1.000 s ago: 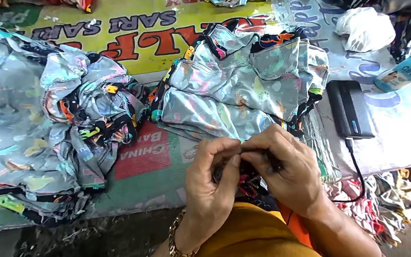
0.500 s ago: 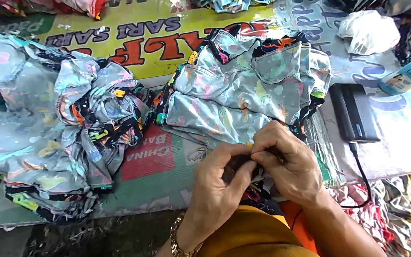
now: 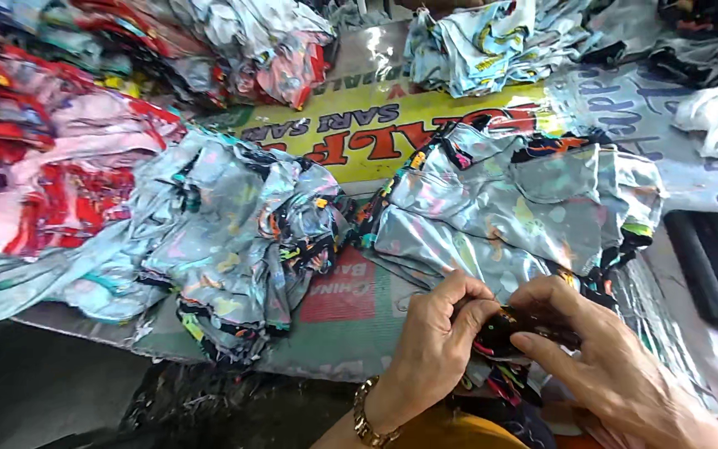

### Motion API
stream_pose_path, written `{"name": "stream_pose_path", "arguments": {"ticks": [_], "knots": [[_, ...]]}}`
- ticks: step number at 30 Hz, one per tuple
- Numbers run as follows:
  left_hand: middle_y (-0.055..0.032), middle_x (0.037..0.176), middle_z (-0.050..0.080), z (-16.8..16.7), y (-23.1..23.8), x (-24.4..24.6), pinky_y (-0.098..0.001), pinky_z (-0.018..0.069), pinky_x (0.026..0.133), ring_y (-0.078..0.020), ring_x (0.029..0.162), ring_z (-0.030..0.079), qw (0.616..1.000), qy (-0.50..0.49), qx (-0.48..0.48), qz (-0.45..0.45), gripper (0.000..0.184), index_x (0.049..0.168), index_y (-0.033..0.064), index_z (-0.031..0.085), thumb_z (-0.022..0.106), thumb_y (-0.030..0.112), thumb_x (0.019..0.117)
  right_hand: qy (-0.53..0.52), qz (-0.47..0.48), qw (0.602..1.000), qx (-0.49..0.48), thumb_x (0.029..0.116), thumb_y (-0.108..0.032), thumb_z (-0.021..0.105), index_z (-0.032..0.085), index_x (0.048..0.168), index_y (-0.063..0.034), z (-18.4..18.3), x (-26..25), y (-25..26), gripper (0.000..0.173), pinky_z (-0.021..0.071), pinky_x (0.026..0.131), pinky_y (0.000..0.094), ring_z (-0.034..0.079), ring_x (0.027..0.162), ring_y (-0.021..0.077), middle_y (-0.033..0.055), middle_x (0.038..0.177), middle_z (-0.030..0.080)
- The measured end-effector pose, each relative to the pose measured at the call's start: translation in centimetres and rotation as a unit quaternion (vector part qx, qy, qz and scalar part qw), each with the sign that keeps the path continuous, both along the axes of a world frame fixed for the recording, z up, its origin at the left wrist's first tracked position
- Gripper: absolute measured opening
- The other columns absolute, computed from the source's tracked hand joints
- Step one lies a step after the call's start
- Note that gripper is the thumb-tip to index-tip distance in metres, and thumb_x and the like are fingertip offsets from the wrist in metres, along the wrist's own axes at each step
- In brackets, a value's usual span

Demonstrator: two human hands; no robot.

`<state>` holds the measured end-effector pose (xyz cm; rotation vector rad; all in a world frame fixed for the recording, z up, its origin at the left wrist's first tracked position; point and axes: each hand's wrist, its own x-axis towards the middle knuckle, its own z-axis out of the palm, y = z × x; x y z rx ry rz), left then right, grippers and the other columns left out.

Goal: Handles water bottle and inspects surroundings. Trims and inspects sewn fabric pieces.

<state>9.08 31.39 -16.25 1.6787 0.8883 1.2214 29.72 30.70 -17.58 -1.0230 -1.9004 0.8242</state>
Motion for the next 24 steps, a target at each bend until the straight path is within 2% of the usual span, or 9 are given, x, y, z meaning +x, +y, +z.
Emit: {"name": "stream_pose_path", "arguments": {"ticks": [4,11,14,24], "knots": [[-0.0028,0.089,0.065,0.1,0.2,0.0,-0.0160,0.0526,0.075,0.0001,0.081,0.061,1.000,0.010,0.028,-0.003,0.013,0.099,-0.0040,0.065,0.058,0.007,0.1030,-0.022,0.004,1.000,0.017,0.0990,-0.042,0.063,0.067,0.113,-0.0138,0.5,0.6,0.3,0.031,0.0527,0.067,0.0114,0.063,0.081,-0.0057,-0.0062,0.095,0.069],[0.0019,0.090,0.069,0.4,0.3,-0.2,-0.0160,0.0559,0.077,0.0006,0.083,0.065,0.998,0.040,0.054,-0.008,0.010,0.101,0.0027,0.066,0.060,0.010,0.1030,-0.048,0.039,0.998,0.010,0.1003,-0.037,0.064,0.071,0.110,-0.0136,1.7,1.2,0.7,0.026,0.0531,0.071,0.0132,0.063,0.082,-0.0046,-0.0070,0.095,0.069],[0.0032,0.090,0.068,0.4,0.3,-0.2,-0.0157,0.0560,0.076,0.0003,0.082,0.065,0.997,0.053,0.050,-0.009,0.008,0.100,0.0052,0.066,0.061,0.011,0.1027,-0.040,0.053,0.998,-0.003,0.1000,-0.033,0.065,0.071,0.107,-0.0140,1.9,1.3,0.8,0.021,0.0547,0.070,0.0139,0.064,0.081,-0.0043,-0.0085,0.093,0.069],[0.0015,0.090,0.067,0.3,0.5,0.1,-0.0188,0.0576,0.076,-0.0036,0.083,0.065,0.999,0.024,0.024,-0.021,0.005,0.098,0.0049,0.067,0.063,0.006,0.0999,0.002,0.086,0.996,-0.034,0.0981,-0.027,0.068,0.071,0.103,-0.0133,1.8,1.1,1.3,0.015,0.0549,0.071,0.0146,0.065,0.082,-0.0031,-0.0086,0.091,0.070]]}}
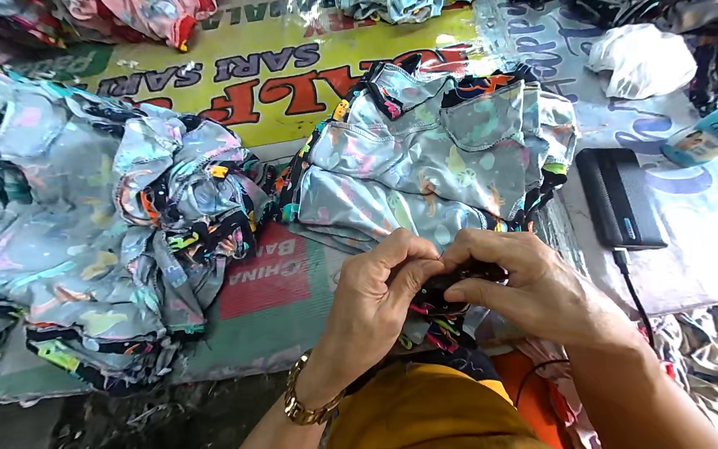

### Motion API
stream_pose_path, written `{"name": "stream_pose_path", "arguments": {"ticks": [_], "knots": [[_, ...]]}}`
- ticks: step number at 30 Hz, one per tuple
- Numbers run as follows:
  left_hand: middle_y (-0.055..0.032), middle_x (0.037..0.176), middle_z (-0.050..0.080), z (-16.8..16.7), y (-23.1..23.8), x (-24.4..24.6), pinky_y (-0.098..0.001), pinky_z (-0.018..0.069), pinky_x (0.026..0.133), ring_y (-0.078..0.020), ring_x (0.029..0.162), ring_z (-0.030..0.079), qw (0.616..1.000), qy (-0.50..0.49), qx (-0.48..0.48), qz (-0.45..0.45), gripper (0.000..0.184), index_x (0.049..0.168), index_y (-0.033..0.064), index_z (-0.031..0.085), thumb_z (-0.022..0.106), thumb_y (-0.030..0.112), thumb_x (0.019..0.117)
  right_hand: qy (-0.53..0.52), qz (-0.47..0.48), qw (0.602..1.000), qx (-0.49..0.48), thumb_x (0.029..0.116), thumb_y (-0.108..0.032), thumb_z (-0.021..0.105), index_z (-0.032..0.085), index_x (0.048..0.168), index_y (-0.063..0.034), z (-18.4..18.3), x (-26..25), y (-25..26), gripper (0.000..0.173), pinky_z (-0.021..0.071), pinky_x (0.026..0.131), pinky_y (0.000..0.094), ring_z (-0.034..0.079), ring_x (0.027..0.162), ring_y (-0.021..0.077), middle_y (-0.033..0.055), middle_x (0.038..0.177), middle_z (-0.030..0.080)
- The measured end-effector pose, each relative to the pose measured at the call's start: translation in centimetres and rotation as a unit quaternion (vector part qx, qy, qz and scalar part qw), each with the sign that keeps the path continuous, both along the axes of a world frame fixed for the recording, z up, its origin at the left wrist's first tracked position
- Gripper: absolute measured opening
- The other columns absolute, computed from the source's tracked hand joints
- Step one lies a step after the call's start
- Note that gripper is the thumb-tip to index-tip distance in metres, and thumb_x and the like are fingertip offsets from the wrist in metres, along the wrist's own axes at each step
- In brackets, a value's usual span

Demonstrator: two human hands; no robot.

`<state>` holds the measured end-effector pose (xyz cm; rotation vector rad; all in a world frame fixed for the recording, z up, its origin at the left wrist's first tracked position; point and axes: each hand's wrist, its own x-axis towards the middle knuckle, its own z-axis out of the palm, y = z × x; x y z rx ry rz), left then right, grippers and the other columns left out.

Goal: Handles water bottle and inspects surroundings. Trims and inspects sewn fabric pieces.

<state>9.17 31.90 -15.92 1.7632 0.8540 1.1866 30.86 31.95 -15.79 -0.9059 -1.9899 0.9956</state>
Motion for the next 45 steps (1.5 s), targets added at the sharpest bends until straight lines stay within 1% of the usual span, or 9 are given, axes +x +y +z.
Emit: {"name": "stream_pose_path", "arguments": {"ticks": [14,18,21,24,28,30,35,41,45], "knots": [[0.0025,0.091,0.063,-0.5,-0.2,0.3,-0.0192,0.0564,0.077,-0.0034,0.084,0.063,0.997,-0.068,-0.045,0.003,0.006,0.099,0.0081,0.066,0.061,0.008,0.1015,0.120,0.035,0.989,-0.078,0.0969,-0.020,0.069,0.069,0.105,-0.0067,-0.7,-0.3,0.4,0.016,0.0568,0.069,0.0152,0.067,0.079,0.0007,-0.0033,0.089,0.070],[0.0050,0.089,0.060,-0.5,-0.5,0.1,-0.0173,0.0536,0.073,-0.0015,0.079,0.060,0.996,-0.067,-0.062,0.008,0.007,0.106,0.0111,0.060,0.054,0.015,0.1057,0.031,-0.028,0.998,-0.045,0.0954,-0.026,0.069,0.068,0.107,-0.0132,-0.8,-1.0,0.0,0.017,0.0489,0.061,0.0122,0.057,0.071,-0.0040,-0.0088,0.083,0.063],[0.0053,0.096,0.066,-0.4,-1.1,-0.8,-0.0181,0.0561,0.079,-0.0011,0.086,0.064,0.999,0.008,-0.035,-0.017,0.029,0.124,0.0120,0.055,0.067,0.023,0.0998,0.036,-0.075,0.996,0.028,0.0924,-0.014,0.069,0.067,0.092,-0.0117,-0.9,-1.3,-0.3,0.003,0.0520,0.063,0.0129,0.059,0.077,-0.0012,-0.0048,0.089,0.061],[0.0007,0.104,0.068,-1.0,-1.9,-1.4,-0.0277,0.0499,0.089,-0.0074,0.100,0.062,0.970,0.174,0.131,0.105,0.017,0.114,0.0107,0.065,0.064,0.015,0.0974,0.018,-0.115,0.980,0.163,0.0909,-0.010,0.068,0.060,0.095,-0.0105,-0.9,-1.7,-1.6,0.009,0.0517,0.068,0.0128,0.061,0.088,0.0023,0.0023,0.102,0.062],[0.0037,0.106,0.069,-1.7,-1.8,-1.2,-0.0234,0.0571,0.091,-0.0058,0.104,0.066,0.977,0.016,0.141,0.157,0.008,0.104,0.0121,0.068,0.065,0.010,0.0972,-0.035,-0.027,0.964,0.263,0.1019,-0.021,0.061,0.062,0.095,-0.0083,-1.0,-2.4,-3.6,0.014,0.0485,0.059,0.0278,0.064,0.073,0.0165,0.0090,0.084,0.066],[0.0068,0.105,0.071,-1.6,-1.8,-0.7,-0.0220,0.0584,0.088,-0.0044,0.100,0.068,0.982,-0.069,0.101,0.141,0.008,0.105,0.0146,0.070,0.068,0.014,0.0969,0.003,0.000,0.968,0.251,0.1029,-0.025,0.061,0.062,0.091,-0.0067,-1.2,-2.6,-3.6,0.021,0.0422,0.056,0.0258,0.057,0.063,0.0134,0.0054,0.072,0.059],[0.0063,0.104,0.072,-1.5,-2.2,0.0,-0.0227,0.0587,0.088,-0.0050,0.098,0.069,0.983,-0.152,0.024,0.096,0.013,0.107,0.0175,0.072,0.069,0.011,0.0968,0.084,-0.105,0.966,0.222,0.0956,-0.019,0.075,0.061,0.110,-0.0046,-1.0,-3.7,-2.1,0.024,0.0487,0.069,0.0125,0.059,0.080,0.0022,0.0052,0.096,0.064],[0.0017,0.102,0.073,-2.4,-2.7,0.8,-0.0252,0.0606,0.084,-0.0078,0.094,0.071,0.972,-0.211,0.012,0.104,0.016,0.108,0.0150,0.071,0.067,0.005,0.0961,0.073,-0.145,0.951,0.262,0.0999,-0.011,0.063,0.064,0.095,-0.0021,-1.2,-5.6,-0.7,0.010,0.0491,0.064,0.0145,0.061,0.073,0.0035,0.0044,0.080,0.065],[0.0018,0.103,0.073,-2.6,-2.9,0.7,-0.0247,0.0600,0.087,-0.0074,0.095,0.070,0.968,-0.229,-0.001,0.098,0.017,0.108,0.0143,0.072,0.067,0.003,0.0962,0.159,-0.116,0.966,0.167,0.1045,-0.014,0.059,0.060,0.097,-0.0024,-0.9,-5.1,-1.0,0.013,0.0523,0.061,0.0140,0.060,0.068,0.0010,0.0026,0.079,0.062]]}}
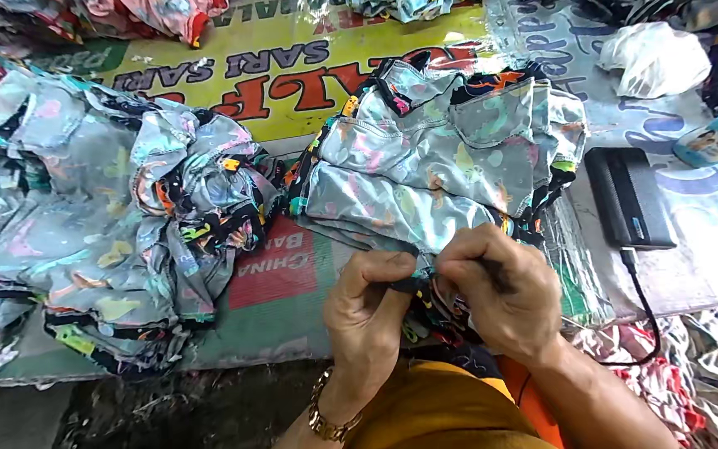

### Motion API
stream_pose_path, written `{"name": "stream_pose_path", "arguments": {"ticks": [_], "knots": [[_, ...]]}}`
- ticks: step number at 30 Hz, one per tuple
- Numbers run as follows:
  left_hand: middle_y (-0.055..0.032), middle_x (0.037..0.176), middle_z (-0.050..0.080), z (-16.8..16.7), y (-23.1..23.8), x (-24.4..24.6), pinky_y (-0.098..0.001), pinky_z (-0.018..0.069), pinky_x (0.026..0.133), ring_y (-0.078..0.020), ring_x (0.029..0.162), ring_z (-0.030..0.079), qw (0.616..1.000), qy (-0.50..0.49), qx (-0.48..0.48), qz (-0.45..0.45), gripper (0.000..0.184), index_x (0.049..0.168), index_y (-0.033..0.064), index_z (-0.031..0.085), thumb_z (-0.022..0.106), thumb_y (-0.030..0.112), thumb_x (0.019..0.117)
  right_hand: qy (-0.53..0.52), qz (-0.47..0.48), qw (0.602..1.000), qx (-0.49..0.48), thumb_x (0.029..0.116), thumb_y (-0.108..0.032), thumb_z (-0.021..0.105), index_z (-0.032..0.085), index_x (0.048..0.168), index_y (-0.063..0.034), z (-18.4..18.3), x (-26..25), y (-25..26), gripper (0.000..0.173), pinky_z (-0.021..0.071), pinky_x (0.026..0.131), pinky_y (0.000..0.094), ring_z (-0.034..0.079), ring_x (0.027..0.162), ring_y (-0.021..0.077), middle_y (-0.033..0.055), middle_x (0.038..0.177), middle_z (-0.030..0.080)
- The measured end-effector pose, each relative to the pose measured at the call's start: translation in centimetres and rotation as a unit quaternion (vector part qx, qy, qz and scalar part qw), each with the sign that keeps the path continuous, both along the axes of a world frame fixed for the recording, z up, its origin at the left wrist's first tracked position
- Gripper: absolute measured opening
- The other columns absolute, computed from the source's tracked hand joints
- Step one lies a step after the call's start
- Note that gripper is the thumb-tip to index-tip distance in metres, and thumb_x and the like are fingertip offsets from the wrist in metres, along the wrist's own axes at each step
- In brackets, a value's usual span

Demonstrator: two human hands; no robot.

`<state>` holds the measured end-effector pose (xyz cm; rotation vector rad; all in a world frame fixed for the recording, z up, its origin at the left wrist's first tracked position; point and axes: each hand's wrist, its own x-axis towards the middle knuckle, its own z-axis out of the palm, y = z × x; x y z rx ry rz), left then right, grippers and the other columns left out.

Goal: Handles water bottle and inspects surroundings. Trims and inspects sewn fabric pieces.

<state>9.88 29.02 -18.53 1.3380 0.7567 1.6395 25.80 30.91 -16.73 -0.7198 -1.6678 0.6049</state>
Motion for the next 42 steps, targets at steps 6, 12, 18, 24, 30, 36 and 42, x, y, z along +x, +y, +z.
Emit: {"name": "stream_pose_path", "arguments": {"ticks": [6,12,18,24,30,36,42], "knots": [[-0.0003,0.101,0.073,0.1,-0.2,-0.4,-0.0254,0.0603,0.085,-0.0084,0.093,0.071,0.999,-0.023,-0.036,-0.014,0.016,0.107,0.0126,0.072,0.067,0.002,0.0952,-0.128,-0.028,0.990,-0.057,0.1012,-0.033,0.064,0.058,0.109,-0.0075,0.3,1.7,-1.5,0.028,0.0486,0.065,0.0128,0.059,0.076,-0.0020,-0.0006,0.087,0.064],[-0.0015,0.099,0.072,0.1,-0.1,-0.4,-0.0257,0.0603,0.083,-0.0082,0.089,0.070,0.994,-0.067,-0.078,-0.025,0.015,0.105,0.0125,0.072,0.068,0.003,0.0943,-0.165,-0.046,0.983,-0.063,0.1008,-0.029,0.065,0.063,0.114,-0.0068,0.2,1.6,-2.3,0.026,0.0500,0.069,0.0143,0.061,0.082,-0.0004,0.0014,0.097,0.067],[0.0000,0.101,0.072,0.3,-0.3,-0.2,-0.0252,0.0597,0.087,-0.0079,0.093,0.070,0.998,-0.038,-0.039,-0.013,0.015,0.107,0.0124,0.071,0.068,0.004,0.0952,-0.145,-0.073,0.986,-0.020,0.1000,-0.026,0.068,0.067,0.111,-0.0068,0.2,1.1,-1.9,0.022,0.0520,0.073,0.0152,0.064,0.087,0.0006,0.0013,0.100,0.070],[0.0020,0.103,0.071,0.3,-0.5,0.0,-0.0232,0.0596,0.085,-0.0062,0.095,0.069,0.999,0.032,0.000,0.007,0.015,0.106,0.0109,0.070,0.067,0.002,0.0954,-0.133,-0.069,0.989,-0.010,0.1008,-0.021,0.066,0.070,0.104,-0.0063,0.1,1.1,-1.8,0.015,0.0519,0.072,0.0146,0.065,0.086,0.0010,0.0015,0.097,0.071],[0.0024,0.104,0.072,0.4,-0.4,-0.2,-0.0227,0.0599,0.085,-0.0060,0.096,0.069,0.998,0.060,0.012,0.020,0.014,0.107,0.0106,0.070,0.067,0.003,0.0955,-0.132,-0.032,0.990,-0.027,0.0993,-0.026,0.069,0.066,0.110,-0.0062,0.1,1.4,-2.0,0.023,0.0520,0.075,0.0132,0.063,0.088,-0.0003,0.0015,0.100,0.069],[0.0012,0.103,0.072,0.3,-0.3,-0.3,-0.0219,0.0596,0.085,-0.0062,0.096,0.069,0.993,0.105,0.038,0.041,0.010,0.104,0.0087,0.069,0.067,0.003,0.0956,-0.143,-0.057,0.988,-0.020,0.1004,-0.024,0.067,0.069,0.107,-0.0069,0.0,1.4,-2.0,0.018,0.0519,0.074,0.0137,0.065,0.088,0.0004,0.0013,0.099,0.070],[0.0014,0.103,0.073,0.3,-0.3,-0.3,-0.0222,0.0600,0.085,-0.0060,0.097,0.070,0.991,0.117,0.037,0.047,0.009,0.103,0.0082,0.069,0.067,0.003,0.0950,-0.124,-0.049,0.991,-0.023,0.0992,-0.021,0.069,0.069,0.105,-0.0064,-0.3,1.4,-1.8,0.016,0.0528,0.074,0.0138,0.065,0.088,0.0005,0.0014,0.099,0.071]]}}
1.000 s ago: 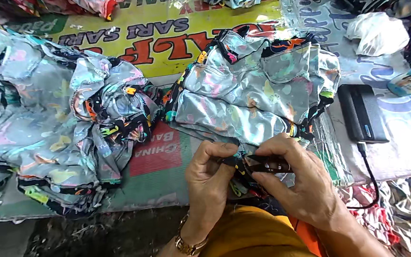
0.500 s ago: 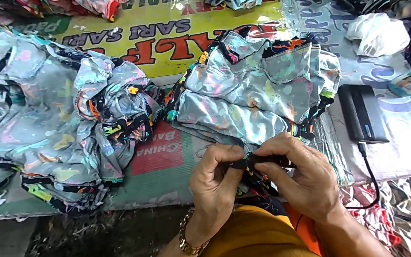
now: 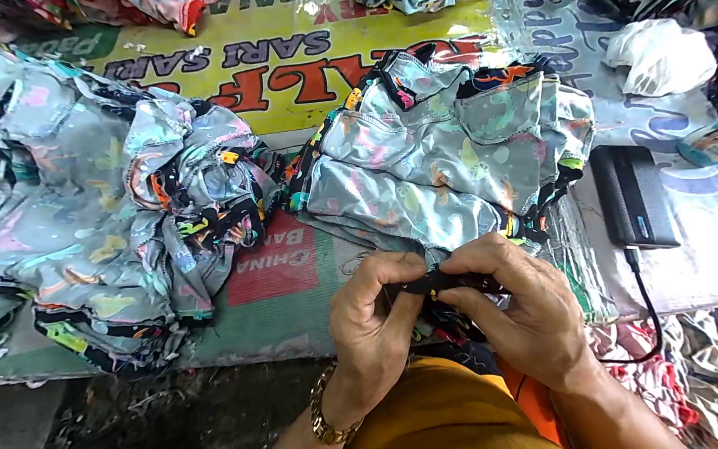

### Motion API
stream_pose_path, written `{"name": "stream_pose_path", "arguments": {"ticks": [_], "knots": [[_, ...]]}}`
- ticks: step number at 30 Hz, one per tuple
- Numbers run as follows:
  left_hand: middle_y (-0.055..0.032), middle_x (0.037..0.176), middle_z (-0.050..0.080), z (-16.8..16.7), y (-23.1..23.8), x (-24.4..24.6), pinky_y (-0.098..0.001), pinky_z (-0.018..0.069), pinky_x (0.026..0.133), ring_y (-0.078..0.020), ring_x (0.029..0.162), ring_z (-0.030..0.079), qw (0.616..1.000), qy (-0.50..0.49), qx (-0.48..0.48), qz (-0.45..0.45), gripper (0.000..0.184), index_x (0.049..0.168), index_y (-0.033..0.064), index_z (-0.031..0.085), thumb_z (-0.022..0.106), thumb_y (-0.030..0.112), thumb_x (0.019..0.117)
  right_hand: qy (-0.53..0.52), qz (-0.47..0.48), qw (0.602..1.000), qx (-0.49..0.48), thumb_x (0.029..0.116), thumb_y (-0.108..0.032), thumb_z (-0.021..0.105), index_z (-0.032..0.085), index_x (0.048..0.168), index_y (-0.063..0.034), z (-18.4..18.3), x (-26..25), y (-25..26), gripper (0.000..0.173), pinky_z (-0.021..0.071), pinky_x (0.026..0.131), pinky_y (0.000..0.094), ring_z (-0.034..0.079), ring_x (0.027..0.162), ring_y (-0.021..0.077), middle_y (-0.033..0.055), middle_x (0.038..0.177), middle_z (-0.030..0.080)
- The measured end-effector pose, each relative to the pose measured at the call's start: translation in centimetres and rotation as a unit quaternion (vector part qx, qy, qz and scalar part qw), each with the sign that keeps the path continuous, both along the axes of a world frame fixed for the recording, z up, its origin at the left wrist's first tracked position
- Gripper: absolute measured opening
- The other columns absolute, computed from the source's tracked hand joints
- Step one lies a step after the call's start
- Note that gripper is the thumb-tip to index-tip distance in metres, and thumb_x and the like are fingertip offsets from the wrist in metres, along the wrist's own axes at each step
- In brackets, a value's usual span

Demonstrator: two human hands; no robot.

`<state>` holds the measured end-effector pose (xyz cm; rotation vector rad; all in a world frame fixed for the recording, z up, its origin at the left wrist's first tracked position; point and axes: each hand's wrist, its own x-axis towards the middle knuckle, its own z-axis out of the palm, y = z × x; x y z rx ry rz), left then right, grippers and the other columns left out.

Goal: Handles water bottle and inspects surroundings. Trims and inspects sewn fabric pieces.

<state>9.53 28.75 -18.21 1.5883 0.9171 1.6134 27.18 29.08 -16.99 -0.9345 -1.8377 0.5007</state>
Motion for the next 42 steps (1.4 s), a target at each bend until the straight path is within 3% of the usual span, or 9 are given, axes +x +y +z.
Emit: {"name": "stream_pose_path", "arguments": {"ticks": [10,13,15,22,25,28,31,36,42], "knots": [[0.0014,0.104,0.073,-0.3,0.2,-0.1,-0.0228,0.0600,0.087,-0.0063,0.098,0.070,1.000,0.025,0.011,0.007,0.008,0.102,0.0078,0.068,0.067,0.003,0.0950,0.037,0.017,0.999,-0.023,0.0998,-0.022,0.068,0.066,0.110,-0.0051,-0.7,0.0,0.3,0.020,0.0546,0.074,0.0139,0.064,0.086,0.0002,0.0015,0.098,0.068],[0.0063,0.106,0.071,0.2,0.3,-0.5,-0.0210,0.0592,0.085,-0.0034,0.095,0.069,1.000,-0.006,-0.020,-0.004,0.018,0.119,0.0143,0.064,0.059,0.012,0.1025,-0.051,0.003,0.998,-0.028,0.0975,-0.035,0.070,0.062,0.113,-0.0062,-1.2,-0.5,-0.2,0.034,0.0521,0.062,0.0205,0.063,0.074,0.0055,0.0042,0.090,0.068],[0.0010,0.103,0.075,0.5,0.8,-1.4,-0.0271,0.0607,0.081,-0.0104,0.088,0.073,0.998,-0.048,-0.035,-0.020,0.024,0.129,0.0179,0.061,0.053,0.023,0.1071,-0.144,0.012,0.989,0.006,0.0952,-0.019,0.063,0.065,0.102,-0.0070,-1.4,-0.8,-0.4,0.014,0.0479,0.050,0.0296,0.063,0.064,0.0147,0.0060,0.081,0.066],[0.0002,0.113,0.072,1.4,1.7,-3.4,-0.0315,0.0611,0.083,-0.0148,0.093,0.071,0.998,-0.053,-0.003,0.019,0.020,0.122,0.0204,0.066,0.056,0.024,0.1055,-0.219,0.279,0.934,-0.047,0.0869,-0.012,0.066,0.067,0.096,-0.0119,5.1,4.4,4.6,0.009,0.0490,0.053,0.0235,0.059,0.064,0.0047,-0.0042,0.077,0.062],[0.0064,0.111,0.072,1.7,1.3,-2.8,-0.0298,0.0605,0.087,-0.0108,0.098,0.071,1.000,0.024,0.017,0.010,0.019,0.121,0.0224,0.067,0.057,0.026,0.1055,-0.195,0.030,0.980,0.030,0.0966,-0.008,0.057,0.068,0.103,-0.0027,9.3,6.8,8.0,0.013,0.0509,0.064,0.0173,0.057,0.072,-0.0002,0.0017,0.086,0.064],[0.0030,0.112,0.071,1.2,1.0,-3.0,-0.0299,0.0585,0.094,-0.0087,0.107,0.068,0.983,0.178,0.023,0.035,0.018,0.117,0.0140,0.066,0.062,0.025,0.1032,-0.183,-0.256,0.948,0.057,0.1062,-0.027,0.054,0.065,0.119,0.0023,10.5,7.5,9.1,0.034,0.0494,0.080,0.0376,0.062,0.086,0.0157,0.0156,0.103,0.067],[-0.0032,0.105,0.072,0.5,1.0,-2.8,-0.0413,0.0526,0.087,-0.0169,0.100,0.066,0.916,0.396,0.014,0.064,0.033,0.109,0.0121,0.073,0.064,0.043,0.0998,-0.179,-0.121,0.976,0.041,0.1009,-0.022,0.062,0.061,0.110,-0.0035,8.7,5.5,5.4,0.020,0.0492,0.051,0.0243,0.057,0.062,0.0068,0.0021,0.083,0.062],[-0.0032,0.094,0.070,0.0,1.0,-2.3,-0.0417,0.0466,0.085,-0.0181,0.092,0.066,0.873,0.476,0.075,0.072,0.024,0.095,0.0130,0.067,0.052,0.028,0.1062,-0.263,-0.080,0.961,-0.023,0.0914,-0.028,0.071,0.066,0.112,-0.0077,0.5,2.6,3.2,0.030,0.0478,0.045,0.0373,0.061,0.061,0.0191,0.0071,0.094,0.064],[-0.0020,0.108,0.071,0.3,0.3,-1.7,-0.0383,0.0433,0.097,-0.0139,0.108,0.063,0.916,0.391,0.070,0.048,0.028,0.104,0.0139,0.069,0.052,0.037,0.1066,-0.012,-0.022,0.999,-0.043,0.0977,-0.012,0.066,0.065,0.103,-0.0063,-1.1,2.8,0.3,0.008,0.0528,0.070,0.0143,0.061,0.081,0.0010,0.0013,0.094,0.065]]}}
